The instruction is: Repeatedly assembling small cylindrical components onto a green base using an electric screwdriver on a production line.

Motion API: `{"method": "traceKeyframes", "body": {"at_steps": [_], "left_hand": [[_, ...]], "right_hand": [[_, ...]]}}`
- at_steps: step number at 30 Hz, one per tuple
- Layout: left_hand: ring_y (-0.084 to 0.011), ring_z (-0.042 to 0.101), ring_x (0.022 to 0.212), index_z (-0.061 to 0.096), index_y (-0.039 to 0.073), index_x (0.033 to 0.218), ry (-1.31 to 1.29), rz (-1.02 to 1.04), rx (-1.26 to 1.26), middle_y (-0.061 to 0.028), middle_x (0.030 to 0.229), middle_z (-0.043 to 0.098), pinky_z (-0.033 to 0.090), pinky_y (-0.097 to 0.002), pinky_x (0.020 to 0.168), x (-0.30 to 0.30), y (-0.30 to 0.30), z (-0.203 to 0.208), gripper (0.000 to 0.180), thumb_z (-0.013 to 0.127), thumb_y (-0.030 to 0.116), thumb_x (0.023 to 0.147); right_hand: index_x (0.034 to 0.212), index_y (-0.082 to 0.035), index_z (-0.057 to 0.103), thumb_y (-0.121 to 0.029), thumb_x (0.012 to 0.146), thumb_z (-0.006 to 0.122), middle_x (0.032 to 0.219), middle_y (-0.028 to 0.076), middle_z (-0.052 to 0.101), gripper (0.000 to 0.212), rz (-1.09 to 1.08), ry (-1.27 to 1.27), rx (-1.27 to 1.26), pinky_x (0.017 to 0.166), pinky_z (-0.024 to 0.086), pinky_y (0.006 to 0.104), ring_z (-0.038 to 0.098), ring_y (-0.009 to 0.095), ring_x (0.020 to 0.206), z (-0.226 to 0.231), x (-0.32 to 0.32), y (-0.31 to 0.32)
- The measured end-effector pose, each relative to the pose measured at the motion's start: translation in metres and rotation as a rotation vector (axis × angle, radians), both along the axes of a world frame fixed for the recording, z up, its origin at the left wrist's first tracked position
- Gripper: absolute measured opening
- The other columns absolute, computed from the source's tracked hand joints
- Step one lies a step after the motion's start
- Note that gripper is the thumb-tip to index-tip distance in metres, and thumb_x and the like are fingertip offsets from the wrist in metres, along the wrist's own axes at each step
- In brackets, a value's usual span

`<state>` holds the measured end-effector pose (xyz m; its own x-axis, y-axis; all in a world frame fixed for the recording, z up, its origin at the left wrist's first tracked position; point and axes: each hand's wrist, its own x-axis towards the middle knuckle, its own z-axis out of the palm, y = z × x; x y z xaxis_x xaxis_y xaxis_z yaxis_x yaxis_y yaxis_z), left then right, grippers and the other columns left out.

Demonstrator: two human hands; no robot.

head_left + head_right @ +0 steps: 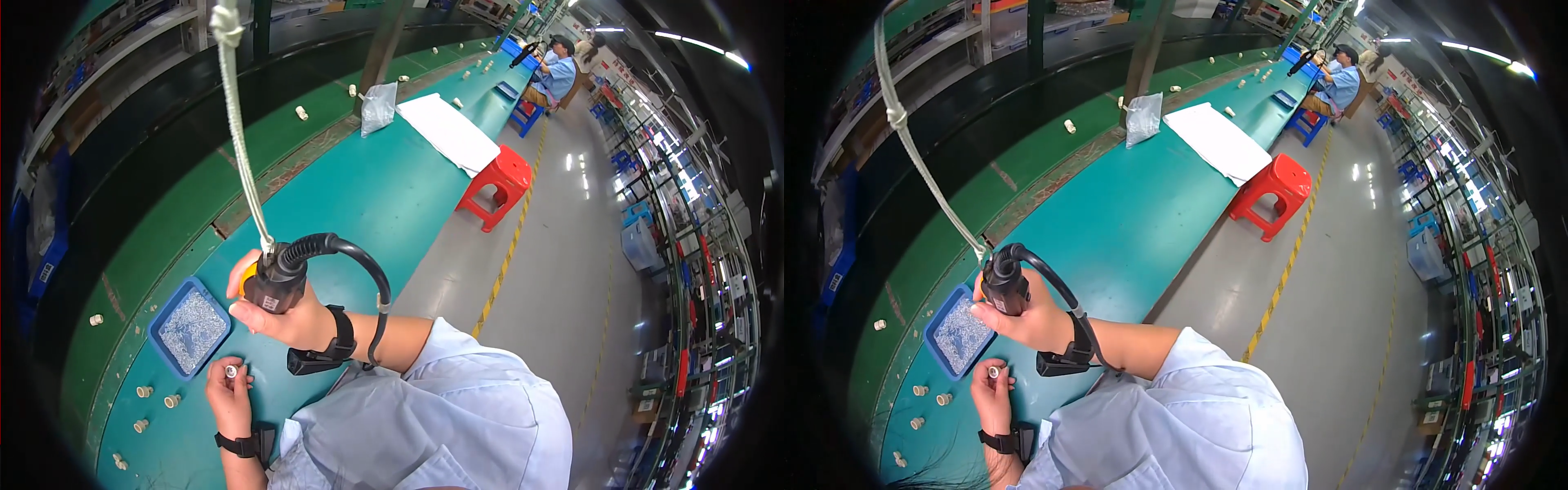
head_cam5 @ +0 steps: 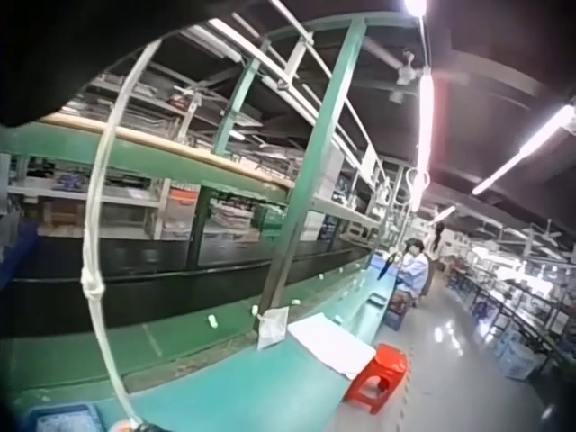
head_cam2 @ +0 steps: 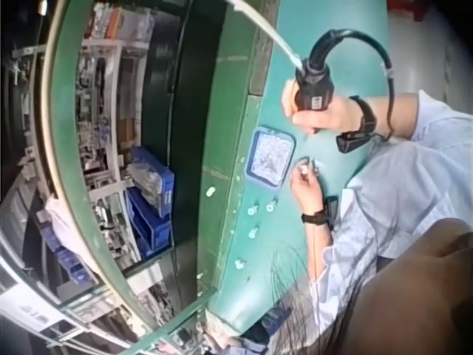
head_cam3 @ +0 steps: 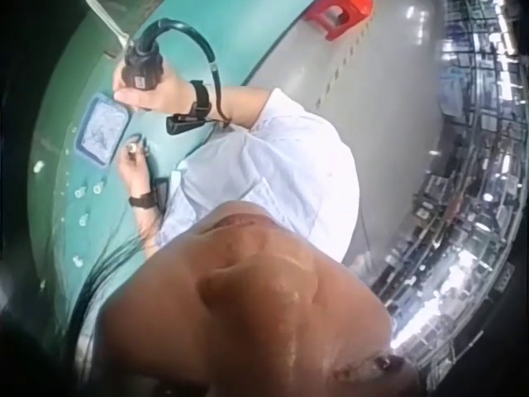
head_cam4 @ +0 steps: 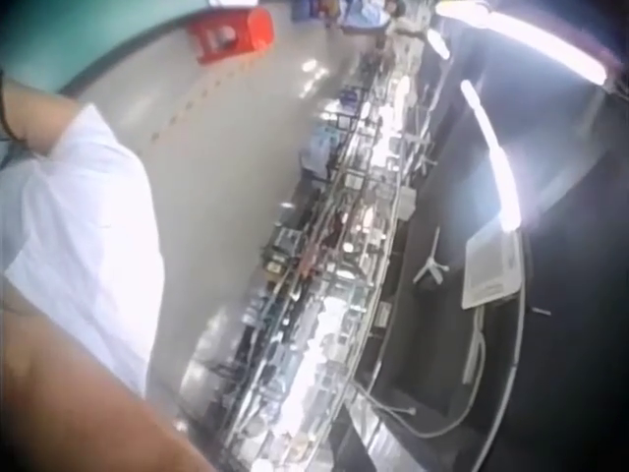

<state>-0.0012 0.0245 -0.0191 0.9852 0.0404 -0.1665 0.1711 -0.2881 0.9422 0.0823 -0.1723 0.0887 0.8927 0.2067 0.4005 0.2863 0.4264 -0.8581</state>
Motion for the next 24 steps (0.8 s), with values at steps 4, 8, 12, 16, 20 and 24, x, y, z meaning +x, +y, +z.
{"method": "traceKeyframes", "body": {"at_steps": [4,8,12,16,20,24], "left_hand": [[-0.0074,0.051,0.060,0.055,0.000,0.099,-0.127,0.025,0.080,-0.0048,0.092,0.053,0.042,-0.0195,0.054,0.002,-0.012,0.011,0.021,0.058,-0.006,0.079],[-0.0075,0.049,0.062,0.055,0.000,0.098,-0.031,0.022,0.232,-0.0043,0.093,0.053,0.042,-0.0201,0.056,-0.002,-0.019,0.048,0.025,0.061,-0.007,0.074],[-0.0086,0.050,0.065,0.057,0.001,0.096,-0.349,0.152,0.397,-0.0062,0.096,0.055,0.042,-0.0223,0.058,0.014,-0.007,0.071,0.030,0.066,-0.006,0.069],[-0.0122,0.052,0.067,0.057,0.000,0.095,-0.585,-0.042,0.766,-0.0100,0.099,0.056,0.043,-0.0249,0.060,0.059,0.028,0.048,0.031,0.069,-0.005,0.067],[-0.0170,0.054,0.065,0.058,-0.002,0.088,-0.281,-0.031,0.739,-0.0124,0.089,0.056,0.044,-0.0275,0.059,0.077,0.032,0.036,0.022,0.068,-0.005,0.068],[-0.0193,0.056,0.069,0.058,-0.004,0.080,0.099,-0.093,0.568,-0.0106,0.080,0.057,0.044,-0.0288,0.062,0.085,0.029,0.040,0.014,0.067,-0.004,0.069]], "right_hand": [[0.091,-0.004,0.051,-0.011,0.079,0.067,0.067,0.000,0.051,0.021,-0.020,-0.003,-0.016,0.050,0.040,0.0204,0.050,0.006,0.056,-0.003,0.000,-0.006],[0.091,-0.004,0.052,-0.011,0.079,0.068,0.066,-0.001,0.049,0.021,-0.017,-0.020,-0.031,0.052,0.037,0.0201,0.047,0.004,0.058,-0.005,0.001,-0.009],[0.091,-0.004,0.051,-0.009,0.079,0.067,0.065,-0.002,0.048,0.020,0.004,0.014,-0.003,0.053,0.035,0.0201,0.044,0.003,0.059,-0.003,-0.002,-0.010],[0.091,-0.005,0.051,-0.007,0.080,0.067,0.066,-0.003,0.047,0.019,-0.011,-0.034,-0.031,0.053,0.034,0.0200,0.043,0.003,0.059,-0.004,-0.003,-0.006],[0.089,-0.004,0.052,-0.008,0.077,0.068,0.066,-0.003,0.048,0.020,-0.007,0.012,-0.045,0.052,0.036,0.0190,0.042,0.002,0.058,-0.005,-0.002,-0.010],[0.088,-0.003,0.052,-0.009,0.075,0.069,0.066,-0.003,0.048,0.022,-0.014,0.031,-0.041,0.051,0.036,0.0184,0.041,0.002,0.056,-0.008,0.001,-0.011]]}}
